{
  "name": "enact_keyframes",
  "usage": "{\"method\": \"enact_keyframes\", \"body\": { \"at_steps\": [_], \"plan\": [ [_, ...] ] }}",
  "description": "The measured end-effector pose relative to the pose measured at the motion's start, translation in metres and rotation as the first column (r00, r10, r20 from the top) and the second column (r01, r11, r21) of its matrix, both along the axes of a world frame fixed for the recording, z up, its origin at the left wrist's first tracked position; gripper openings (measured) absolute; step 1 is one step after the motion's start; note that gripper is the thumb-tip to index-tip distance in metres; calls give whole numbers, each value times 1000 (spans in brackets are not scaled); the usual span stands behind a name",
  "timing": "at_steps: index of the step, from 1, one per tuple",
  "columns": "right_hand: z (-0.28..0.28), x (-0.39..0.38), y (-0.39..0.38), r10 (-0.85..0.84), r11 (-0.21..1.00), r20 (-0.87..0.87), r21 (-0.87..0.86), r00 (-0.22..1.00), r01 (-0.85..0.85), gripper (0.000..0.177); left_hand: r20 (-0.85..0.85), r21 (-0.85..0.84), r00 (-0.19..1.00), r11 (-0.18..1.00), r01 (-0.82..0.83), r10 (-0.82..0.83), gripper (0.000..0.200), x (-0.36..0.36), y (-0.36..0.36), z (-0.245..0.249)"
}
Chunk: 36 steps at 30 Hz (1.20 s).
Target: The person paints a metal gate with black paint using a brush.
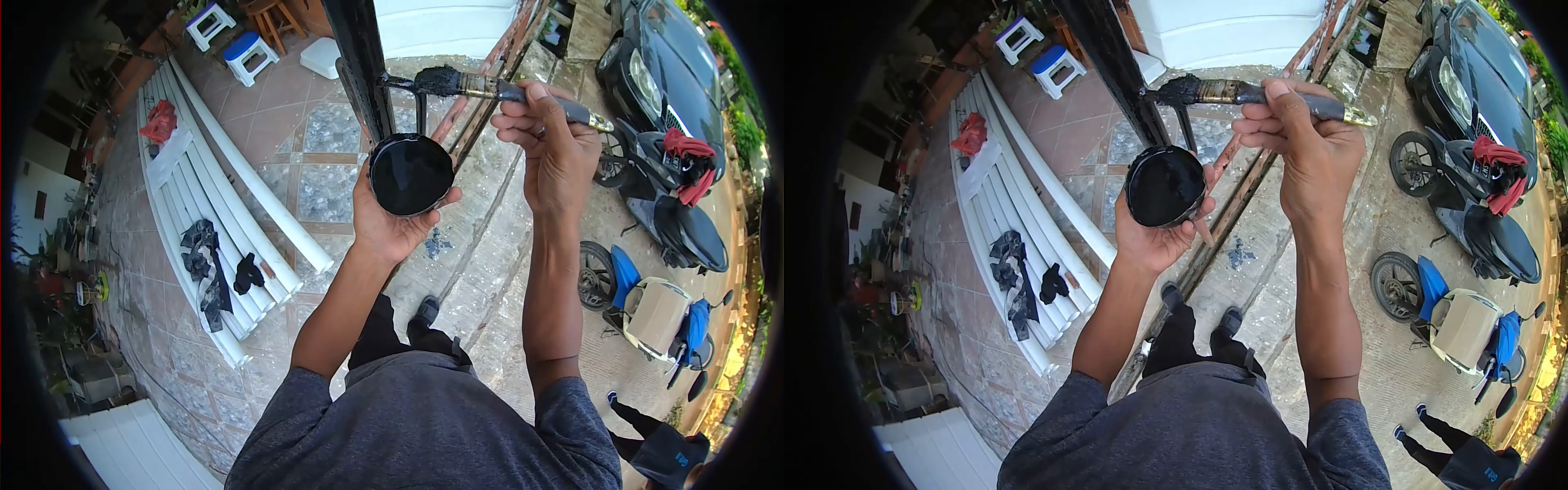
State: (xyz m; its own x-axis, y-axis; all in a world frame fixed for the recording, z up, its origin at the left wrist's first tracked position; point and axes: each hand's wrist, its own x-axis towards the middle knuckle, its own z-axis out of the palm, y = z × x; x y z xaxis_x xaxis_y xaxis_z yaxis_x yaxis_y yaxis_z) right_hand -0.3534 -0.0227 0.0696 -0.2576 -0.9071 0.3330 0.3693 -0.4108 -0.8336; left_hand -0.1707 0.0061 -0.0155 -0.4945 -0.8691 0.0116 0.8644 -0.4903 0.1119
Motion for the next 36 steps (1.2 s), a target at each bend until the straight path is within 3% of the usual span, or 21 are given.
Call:
{"method": "enact_keyframes", "body": {
  "at_steps": [2, 5, 7, 9, 11, 14, 18, 23, 27, 31, 34, 36],
  "plan": [
    [5, 10, -17, -43, 998, -65, -57, 997, 40, 22, -42, -75, 999, 997, 23, -26, 71, 5, -4, -12],
    [7, 29, -28, -28, 997, -150, -81, 988, 16, 20, -7, -55, 1000, 998, 8, -8, 74, 11, -3, -11],
    [1, 32, -29, -5, 998, -276, -54, 961, -10, 20, 44, 31, 999, 999, -19, 17, 75, 13, 0, 0],
    [0, 24, -25, -113, 990, -298, -109, 948, 84, 18, 66, 77, 997, 996, -34, 29, 77, 14, 0, 2],
    [3, 21, -23, -186, 977, -269, -153, 945, 149, 18, 68, 86, 997, 995, -40, 34, 78, 19, 0, 0],
    [10, 31, -23, -104, 988, -279, -135, 955, 68, 18, 65, 82, 996, 994, -70, 65, 79, 22, -1, 0],
    [0, 19, -27, -69, 996, -329, -79, 942, 45, 18, 16, -76, 1000, 997, -8, 9, 70, 29, -4, -14],
    [-11, -15, -19, -154, 988, -297, -33, 942, 151, 18, 28, -174, 999, 984, 33, -28, 71, 37, 1, -15],
    [-43, -15, -20, -76, 988, -338, 103, 938, 117, 15, -23, -154, 995, 984, 92, -97, 83, 42, 3, -16],
    [-62, 0, -30, -126, 973, -445, 120, 886, 199, 16, 53, -121, 993, 987, 110, -104, 61, 46, 14, -8],
    [-62, 11, -34, -100, 989, -481, 43, 871, 138, 16, 75, -97, 991, 989, 114, -107, 59, 49, 17, -10],
    [-52, 10, -32, -100, 991, -313, 49, 944, 122, 18, 97, -76, 990, 992, 105, -98, 58, 49, 20, -10]
  ]
}}
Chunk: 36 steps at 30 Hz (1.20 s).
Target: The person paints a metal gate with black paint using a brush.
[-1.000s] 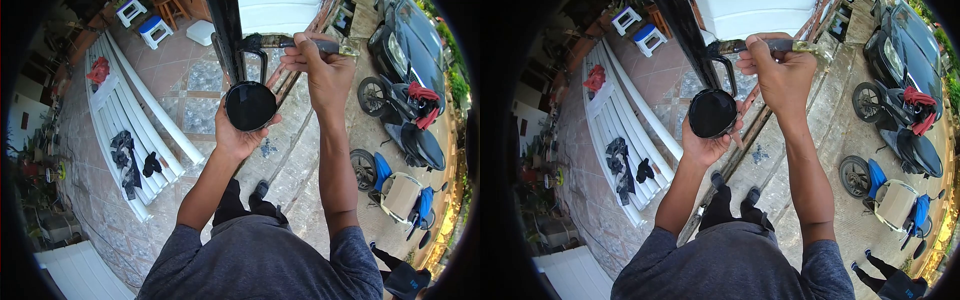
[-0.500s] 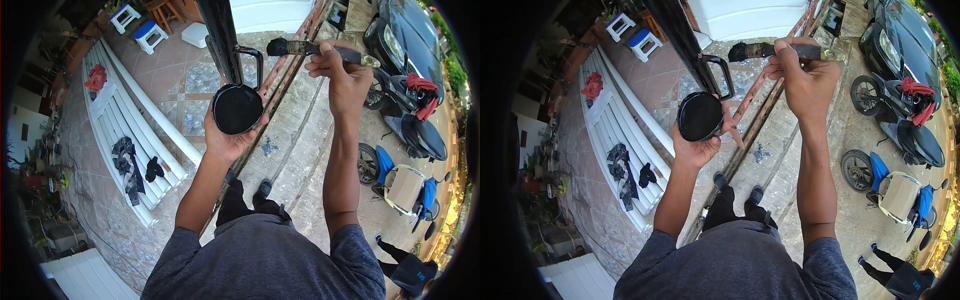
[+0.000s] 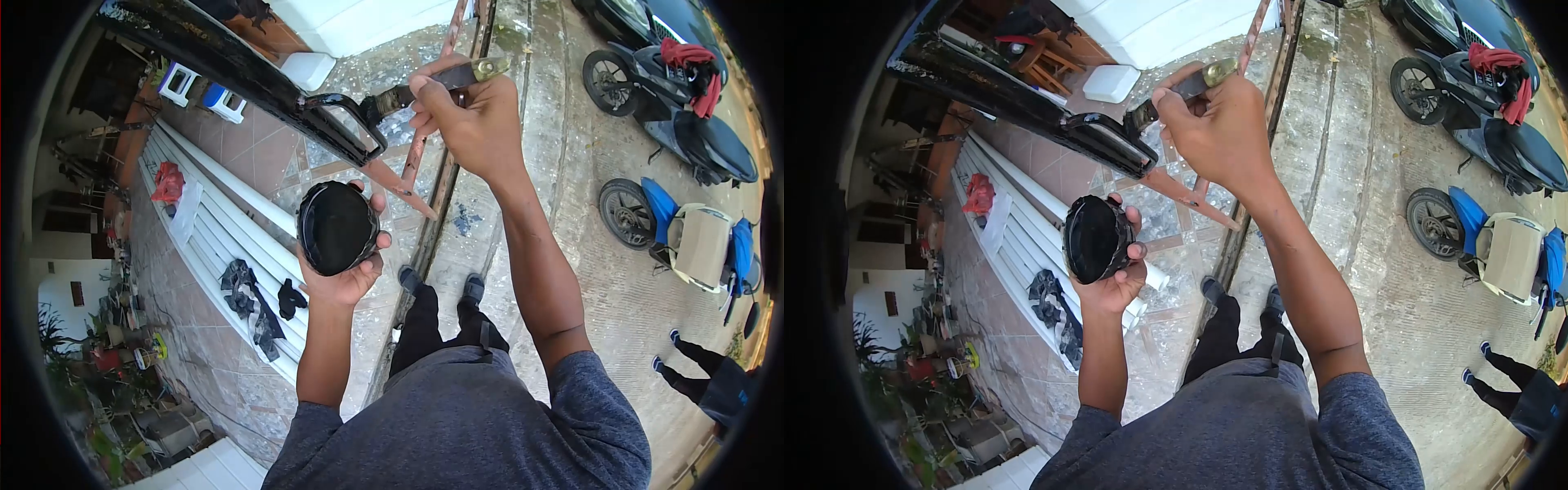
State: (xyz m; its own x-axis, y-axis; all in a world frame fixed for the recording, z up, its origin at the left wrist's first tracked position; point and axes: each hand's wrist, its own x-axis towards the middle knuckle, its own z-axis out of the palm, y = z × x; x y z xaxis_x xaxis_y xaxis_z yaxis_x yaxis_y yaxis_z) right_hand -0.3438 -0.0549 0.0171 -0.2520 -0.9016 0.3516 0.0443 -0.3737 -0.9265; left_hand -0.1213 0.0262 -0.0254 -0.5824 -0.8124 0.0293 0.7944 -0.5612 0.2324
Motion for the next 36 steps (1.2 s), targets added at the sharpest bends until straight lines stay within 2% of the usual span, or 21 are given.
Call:
{"method": "enact_keyframes", "body": {
  "at_steps": [2, 6, 7, 9, 11, 15, 18, 22, 23, 26, 27, 30, 31, 35, 36],
  "plan": [
    [7, -8, 6, 8, 1000, 162, 19, 987, -11, 20, 7, 4, 1000, 1000, -4, 4, 57, 2, 2, 0],
    [-40, -9, -2, -59, 994, -194, 77, 979, 76, 17, -62, 26, 998, 1000, -12, 14, 68, 4, 4, -6],
    [-47, -4, -2, -30, 987, -218, 145, 976, 63, 15, -56, 23, 998, 1000, -14, 16, 68, 4, 4, -6],
    [-50, 3, 1, 27, 986, 30, 162, 999, -31, 16, -44, 14, 999, 1000, -14, 15, 67, 5, 5, -6],
    [-47, -1, 5, 57, 987, 263, 133, 963, -95, 17, -41, 7, 999, 1000, -17, 17, 66, 7, 6, -8],
    [-71, -10, 16, -19, 977, 294, 210, 956, -45, 19, -45, 1, 998, 999, -34, 34, 65, 6, 9, -6],
    [-114, 19, 23, -81, 954, 464, 292, 882, -66, 16, -43, 0, 998, 999, -40, 40, 66, 9, 10, -5],
    [-116, 50, 28, -121, 940, 657, 316, 745, -126, 19, -44, 15, 999, 1000, -21, 22, 67, 15, 10, -5],
    [-121, 47, 28, -118, 961, 677, 261, 726, -87, 20, -49, 19, 999, 1000, -12, 13, 67, 17, 8, -5],
    [-121, 31, 37, -165, 960, 582, 280, 796, -6, 24, 22, 7, 999, 1000, 25, -26, 57, 27, 4, -1],
    [-117, 33, 39, -196, 947, 522, 319, 830, 23, 23, -1, 16, 1000, 999, 30, -30, 60, 30, 3, -3],
    [-107, 50, 42, -145, 972, 471, 234, 870, 35, 22, -47, 33, 997, 998, 58, -56, 67, 40, -5, -8],
    [-95, 54, 48, -173, 971, 441, 226, 881, 78, 19, -46, 30, 997, 997, 68, -66, 68, 46, -7, -9],
    [-71, 78, 71, -330, 943, 214, 119, 919, 311, 12, 41, 7, 994, 995, 100, -100, 63, 64, -13, -4],
    [-67, 87, 70, -346, 936, 89, 95, 934, 338, 12, 14, 7, 993, 993, 120, -120, 66, 69, -14, -5]
  ]
}}
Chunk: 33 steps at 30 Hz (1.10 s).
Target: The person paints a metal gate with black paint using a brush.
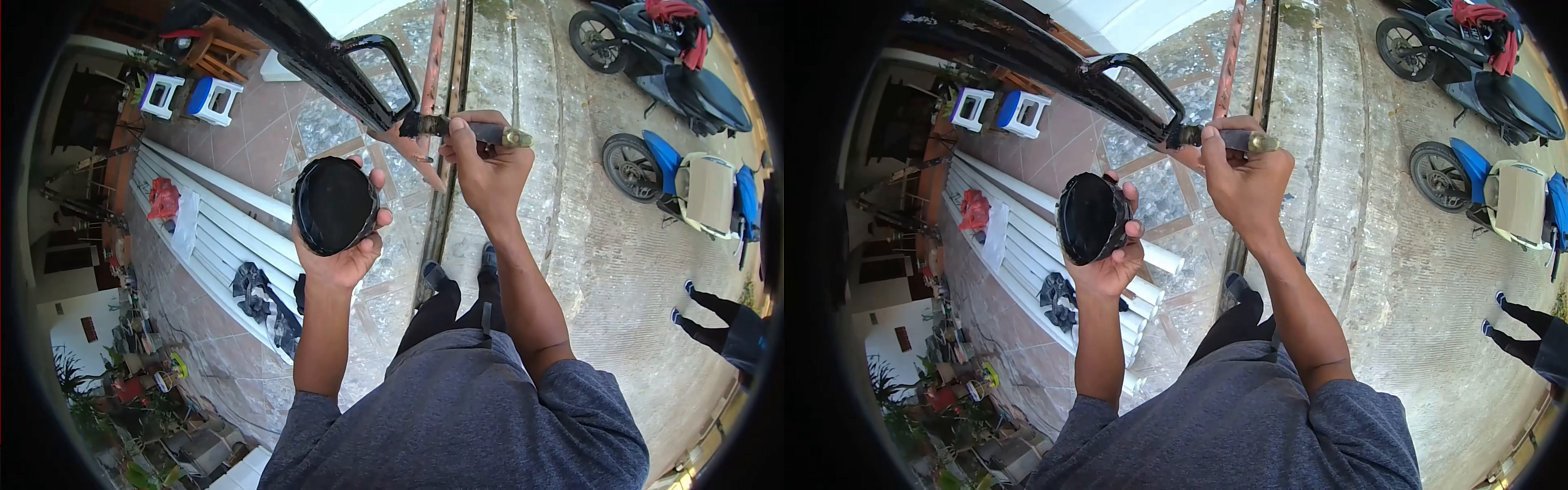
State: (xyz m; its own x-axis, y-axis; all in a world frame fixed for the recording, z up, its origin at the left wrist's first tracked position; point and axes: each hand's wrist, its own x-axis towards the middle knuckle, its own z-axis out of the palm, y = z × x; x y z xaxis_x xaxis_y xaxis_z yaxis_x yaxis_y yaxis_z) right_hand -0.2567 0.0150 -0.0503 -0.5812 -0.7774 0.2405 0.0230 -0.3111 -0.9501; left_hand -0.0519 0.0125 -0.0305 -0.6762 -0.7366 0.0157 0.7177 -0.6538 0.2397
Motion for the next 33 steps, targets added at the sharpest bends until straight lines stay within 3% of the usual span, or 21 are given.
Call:
{"method": "enact_keyframes", "body": {
  "at_steps": [2, 3, 7, 8, 10, 12, 13, 16, 18, 20, 23, 26, 28, 33],
  "plan": [
    [6, 15, -12, -27, 999, -253, 28, 967, 35, 11, -55, -3, 997, 999, 45, -45, 71, 9, -6, -2],
    [10, 22, -18, -48, 999, -284, -10, 957, 48, 10, -54, -8, 997, 998, 60, -61, 72, 14, -8, -3],
    [27, 29, -22, -50, 987, 2, -155, 999, 50, 11, -51, -15, 992, 994, 111, -112, 75, 33, -13, -2],
    [26, 28, -19, -104, 977, 6, -189, 995, 103, 12, -51, -15, 992, 993, 116, -117, 76, 37, -13, 0],
    [23, 28, -10, -167, 986, -167, -40, 972, 162, 13, -58, 5, 992, 994, 114, -113, 78, 42, -11, 4],
    [14, 37, -18, -264, 961, -318, -5, 911, 276, 10, -49, 24, 992, 993, 115, -114, 79, 46, -11, 6],
    [11, 40, -23, -235, 966, -323, 26, 917, 256, 11, -37, 34, 993, 993, 117, -116, 79, 49, -13, 6],
    [21, 42, -22, -122, 991, -68, -56, 990, 118, 14, 3, 48, 992, 991, 129, -129, 77, 55, -15, 7],
    [37, 33, -8, -103, 981, 92, -155, 990, 116, 16, 14, 47, 991, 990, 134, -134, 75, 57, -17, 9],
    [41, 19, 9, -194, 964, 95, -165, 976, 207, 18, 17, 53, 990, 988, 142, -143, 74, 57, -18, 10],
    [21, -17, 6, -292, 956, 19, -1, 956, 293, 18, 29, 48, 990, 990, 136, -138, 73, 57, -19, 8],
    [-29, -31, -18, -143, 981, 146, 154, 979, 121, 18, 7, 44, 990, 989, 138, -138, 72, 51, -17, 9],
    [-50, -20, -25, -16, 987, 319, 159, 948, -37, 23, 6, 36, 990, 989, 141, -141, 71, 47, -18, 3],
    [-55, -35, -28, 173, 983, 514, -40, 840, -178, 23, 0, 24, 991, 991, 132, -132, 71, 33, -16, -8]
  ]
}}
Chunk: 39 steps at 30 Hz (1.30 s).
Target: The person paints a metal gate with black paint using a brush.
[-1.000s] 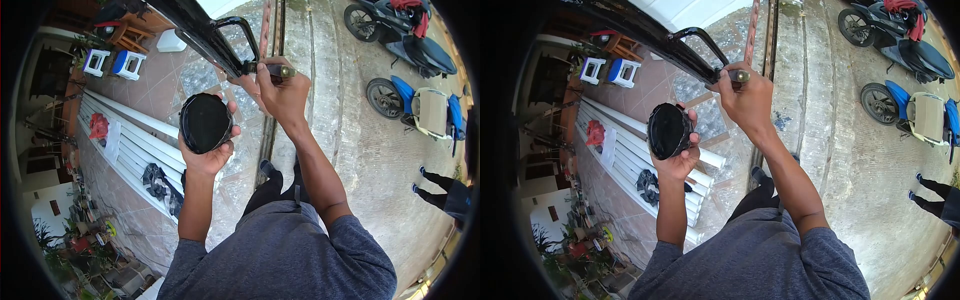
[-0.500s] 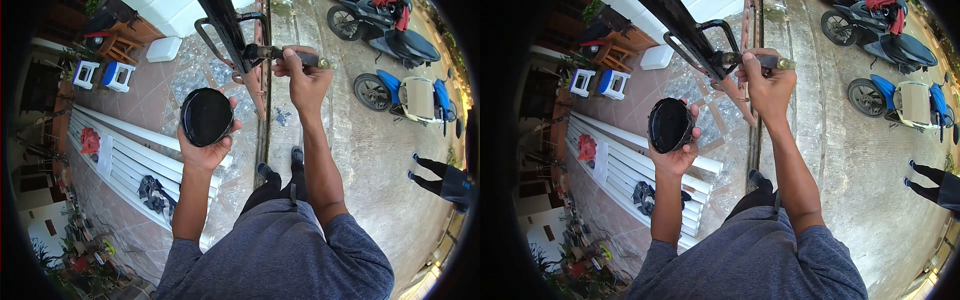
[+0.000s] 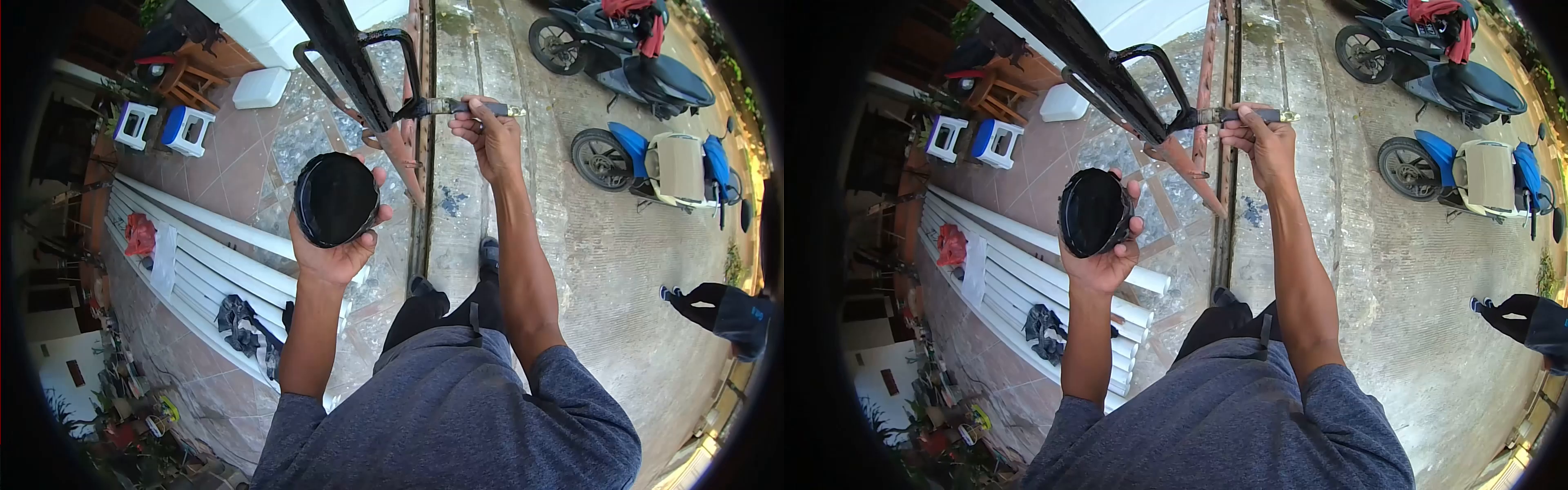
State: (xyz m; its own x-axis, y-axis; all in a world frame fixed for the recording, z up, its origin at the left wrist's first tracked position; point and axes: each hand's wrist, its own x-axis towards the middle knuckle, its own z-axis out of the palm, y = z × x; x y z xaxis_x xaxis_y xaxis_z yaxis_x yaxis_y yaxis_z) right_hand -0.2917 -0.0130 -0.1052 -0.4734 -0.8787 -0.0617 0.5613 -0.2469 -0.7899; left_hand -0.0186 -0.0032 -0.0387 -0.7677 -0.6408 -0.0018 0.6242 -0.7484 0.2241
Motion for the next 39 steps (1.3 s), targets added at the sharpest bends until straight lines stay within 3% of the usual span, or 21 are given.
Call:
{"method": "enact_keyframes", "body": {
  "at_steps": [4, 7, 11, 13, 15, 18, 21, 25, 26, 29, 34, 37, 39],
  "plan": [
    [-7, -39, -11, 95, 995, -136, 9, 986, -94, 22, -38, -19, 997, 997, -73, 73, 74, -16, 8, -10],
    [-7, -43, -42, 365, 931, -309, 95, 878, -353, 22, -59, -41, 984, 984, -171, 168, 78, -36, 18, -17],
    [6, -61, -77, 580, 797, -230, -42, 782, -603, 23, -8, -42, 933, 932, -359, 359, 85, -60, 31, -20],
    [4, -79, -90, 596, 783, -125, -128, 793, -608, 24, -57, -50, 901, 900, -433, 430, 85, -72, 40, -21],
    [4, -86, -100, 576, 800, -190, -68, 795, -596, 24, -104, -32, 878, 880, -473, 468, 83, -86, 47, -19],
    [8, -69, -117, 585, 804, -383, 161, 715, -572, 24, -89, -27, 844, 846, -533, 529, 86, -99, 58, -20],
    [26, -47, -127, 634, 749, -476, 181, 610, -637, 23, -62, -7, 832, 833, -553, 551, 91, -103, 61, -21],
    [63, -47, -124, 540, 812, -346, -29, 767, -584, 23, -57, 25, 815, 817, -576, 577, 90, -101, 67, -21],
    [62, -49, -124, 499, 834, -434, 8, 750, -551, 22, -70, 21, 810, 813, -583, 582, 89, -100, 66, -18],
    [50, -43, -127, 526, 816, -674, 229, 519, -530, 20, -60, 10, 800, 802, -597, 597, 88, -97, 66, -11],
    [58, -37, -121, 565, 804, -383, 54, 731, -593, 17, -69, 20, 789, 792, -611, 610, 88, -97, 66, -11],
    [52, -50, -126, 522, 836, -566, 189, 638, -515, 20, -91, 15, 766, 770, -638, 636, 87, -104, 64, -14],
    [51, -43, -126, 566, 797, -559, 182, 606, -577, 18, -88, 20, 741, 745, -666, 665, 86, -113, 65, -17]
  ]
}}
